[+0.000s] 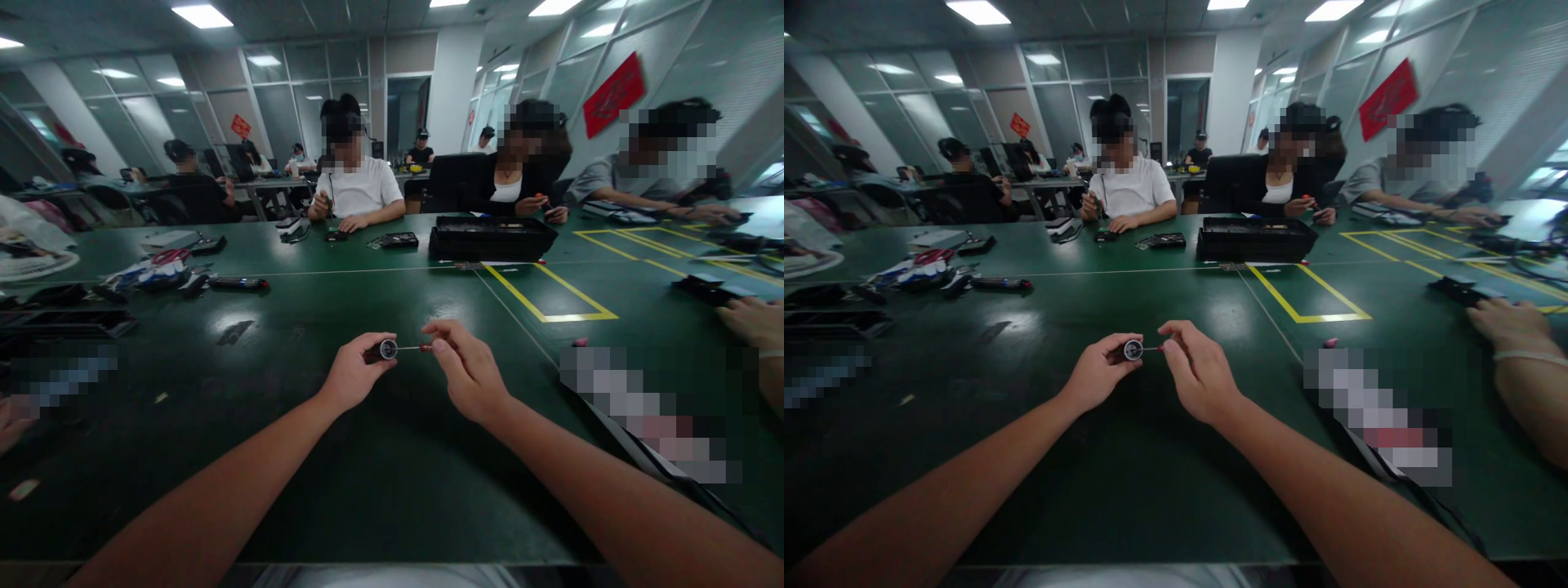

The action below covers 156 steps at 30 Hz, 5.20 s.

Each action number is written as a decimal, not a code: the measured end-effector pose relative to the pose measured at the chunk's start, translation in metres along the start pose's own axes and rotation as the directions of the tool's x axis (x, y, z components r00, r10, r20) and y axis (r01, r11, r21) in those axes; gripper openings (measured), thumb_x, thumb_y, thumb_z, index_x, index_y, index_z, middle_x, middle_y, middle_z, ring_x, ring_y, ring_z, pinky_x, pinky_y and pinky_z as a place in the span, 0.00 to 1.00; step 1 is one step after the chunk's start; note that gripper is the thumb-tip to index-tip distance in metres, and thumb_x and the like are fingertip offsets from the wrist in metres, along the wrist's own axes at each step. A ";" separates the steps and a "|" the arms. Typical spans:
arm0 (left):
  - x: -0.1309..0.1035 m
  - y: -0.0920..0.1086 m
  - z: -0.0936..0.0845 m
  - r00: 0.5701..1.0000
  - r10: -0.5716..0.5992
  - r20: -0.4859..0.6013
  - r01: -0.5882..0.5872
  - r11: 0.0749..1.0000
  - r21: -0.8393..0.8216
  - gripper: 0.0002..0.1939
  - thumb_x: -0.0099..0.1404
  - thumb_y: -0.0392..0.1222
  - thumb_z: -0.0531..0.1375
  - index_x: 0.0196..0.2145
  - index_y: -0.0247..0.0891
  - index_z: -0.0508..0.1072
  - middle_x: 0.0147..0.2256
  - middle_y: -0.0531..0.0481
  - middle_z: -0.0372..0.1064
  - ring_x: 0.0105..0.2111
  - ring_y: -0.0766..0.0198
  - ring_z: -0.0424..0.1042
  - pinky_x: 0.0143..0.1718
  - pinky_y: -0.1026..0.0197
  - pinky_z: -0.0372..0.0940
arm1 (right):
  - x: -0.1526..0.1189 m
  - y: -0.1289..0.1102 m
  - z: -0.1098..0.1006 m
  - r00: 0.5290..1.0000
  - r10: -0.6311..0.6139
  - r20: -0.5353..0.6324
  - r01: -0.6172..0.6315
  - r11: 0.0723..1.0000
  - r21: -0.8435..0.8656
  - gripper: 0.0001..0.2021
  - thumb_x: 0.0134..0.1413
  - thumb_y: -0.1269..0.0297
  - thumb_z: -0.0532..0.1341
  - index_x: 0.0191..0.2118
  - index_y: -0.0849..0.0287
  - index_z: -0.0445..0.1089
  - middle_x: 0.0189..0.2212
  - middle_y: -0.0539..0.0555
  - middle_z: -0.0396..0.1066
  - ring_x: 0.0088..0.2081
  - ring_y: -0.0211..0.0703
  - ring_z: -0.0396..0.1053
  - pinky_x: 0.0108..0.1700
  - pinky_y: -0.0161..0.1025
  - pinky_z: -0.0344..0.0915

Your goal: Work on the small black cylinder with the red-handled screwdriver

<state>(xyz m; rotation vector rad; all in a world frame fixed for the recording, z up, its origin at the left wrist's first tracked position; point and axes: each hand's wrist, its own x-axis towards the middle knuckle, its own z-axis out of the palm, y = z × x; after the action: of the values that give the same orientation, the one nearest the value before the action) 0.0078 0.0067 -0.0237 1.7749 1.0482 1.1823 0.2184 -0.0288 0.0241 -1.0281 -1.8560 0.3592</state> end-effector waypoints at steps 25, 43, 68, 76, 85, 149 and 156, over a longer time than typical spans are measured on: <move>0.001 -0.003 -0.001 1.000 -0.006 -0.020 0.006 0.999 0.038 0.21 0.60 0.34 0.67 0.52 0.43 0.76 0.50 0.46 0.73 0.50 0.56 0.73 0.56 0.49 0.67 | 0.001 0.002 0.007 0.984 0.171 -0.056 -0.160 0.974 0.157 0.08 0.65 0.60 0.57 0.46 0.55 0.66 0.37 0.55 0.75 0.39 0.46 0.74 0.42 0.44 0.69; 0.003 0.001 -0.007 0.997 0.056 -0.062 -0.040 0.971 0.234 0.21 0.62 0.35 0.66 0.52 0.46 0.76 0.51 0.48 0.73 0.50 0.56 0.72 0.53 0.51 0.68 | 0.004 0.018 0.016 0.934 0.340 -0.113 -0.266 0.869 0.417 0.10 0.66 0.55 0.56 0.44 0.55 0.68 0.34 0.52 0.73 0.35 0.42 0.72 0.41 0.44 0.71; 0.002 0.006 -0.005 0.999 0.018 -0.048 -0.004 0.960 0.279 0.22 0.60 0.29 0.67 0.51 0.43 0.76 0.50 0.48 0.74 0.50 0.58 0.72 0.54 0.52 0.68 | 0.005 0.003 0.004 0.991 0.100 0.085 -0.100 0.995 -0.002 0.08 0.65 0.62 0.56 0.45 0.55 0.69 0.38 0.54 0.77 0.39 0.45 0.75 0.40 0.41 0.68; 0.001 0.008 -0.005 0.999 0.024 -0.023 -0.015 0.955 0.298 0.22 0.61 0.31 0.67 0.52 0.45 0.76 0.50 0.49 0.73 0.51 0.58 0.72 0.53 0.53 0.68 | 0.005 0.002 0.004 0.983 0.174 0.058 -0.172 0.984 -0.040 0.13 0.68 0.57 0.51 0.41 0.55 0.72 0.27 0.51 0.73 0.28 0.43 0.70 0.32 0.39 0.61; 0.002 0.014 -0.009 0.992 0.118 -0.042 -0.096 0.933 0.346 0.21 0.62 0.33 0.67 0.52 0.45 0.76 0.50 0.50 0.74 0.51 0.59 0.72 0.55 0.53 0.67 | 0.008 0.019 0.016 0.897 0.442 -0.013 -0.382 0.789 0.481 0.12 0.62 0.52 0.58 0.39 0.56 0.70 0.31 0.52 0.71 0.33 0.43 0.69 0.40 0.43 0.68; 0.001 0.016 -0.009 0.997 0.060 -0.039 -0.041 0.924 0.380 0.22 0.62 0.34 0.67 0.53 0.43 0.75 0.51 0.47 0.74 0.52 0.56 0.72 0.58 0.49 0.65 | 0.004 0.013 0.013 0.956 0.292 -0.020 -0.276 0.922 0.271 0.08 0.63 0.57 0.59 0.44 0.54 0.65 0.38 0.54 0.73 0.39 0.46 0.72 0.42 0.44 0.67; 0.000 0.022 -0.004 0.987 0.157 0.035 -0.153 0.848 0.507 0.21 0.63 0.34 0.65 0.54 0.45 0.75 0.51 0.48 0.74 0.53 0.55 0.71 0.56 0.46 0.65 | 0.013 0.034 0.019 0.805 0.594 -0.005 -0.451 0.618 0.644 0.13 0.60 0.50 0.58 0.34 0.54 0.67 0.27 0.50 0.68 0.29 0.42 0.68 0.36 0.44 0.72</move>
<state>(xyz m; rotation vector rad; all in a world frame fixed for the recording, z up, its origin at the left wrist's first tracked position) 0.0089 -0.0009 -0.0029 2.3019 1.3321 1.0661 0.2166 0.0056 0.0009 -1.0640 -1.0539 1.0909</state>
